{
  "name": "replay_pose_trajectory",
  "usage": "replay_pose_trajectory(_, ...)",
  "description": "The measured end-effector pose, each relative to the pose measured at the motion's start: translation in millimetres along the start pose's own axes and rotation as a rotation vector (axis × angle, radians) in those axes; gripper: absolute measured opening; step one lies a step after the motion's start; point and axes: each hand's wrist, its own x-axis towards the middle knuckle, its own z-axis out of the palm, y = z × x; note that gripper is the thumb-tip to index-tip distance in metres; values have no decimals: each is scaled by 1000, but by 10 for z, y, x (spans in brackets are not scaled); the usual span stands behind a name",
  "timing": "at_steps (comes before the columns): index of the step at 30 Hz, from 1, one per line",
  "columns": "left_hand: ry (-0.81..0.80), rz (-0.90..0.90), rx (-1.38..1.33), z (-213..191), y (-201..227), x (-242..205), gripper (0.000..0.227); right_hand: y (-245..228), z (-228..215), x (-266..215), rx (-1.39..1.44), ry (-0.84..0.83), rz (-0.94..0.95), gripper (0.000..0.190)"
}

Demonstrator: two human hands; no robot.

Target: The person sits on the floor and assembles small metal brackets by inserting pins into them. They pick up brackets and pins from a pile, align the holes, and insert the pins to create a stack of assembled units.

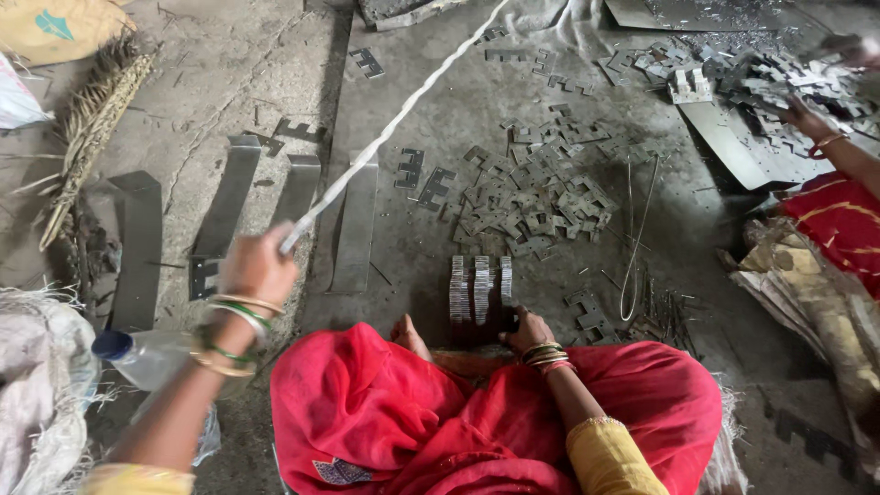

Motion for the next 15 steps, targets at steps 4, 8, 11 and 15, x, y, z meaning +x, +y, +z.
replay_pose_trajectory(4,151,127,-273,811,-21,-49,11,11,22,-25,-2,9,6,64)
replay_pose_trajectory(8,168,90,-392,1291,12,1,7,-25,6,-1,19,16,9,64)
replay_pose_trajectory(11,187,45,-498,1526,126,20,9,-59,-29,-32,26,31,-8,62)
replay_pose_trajectory(15,-311,-302,-1377,1699,480,-47,8,-171,-113,-162,23,134,25,64)
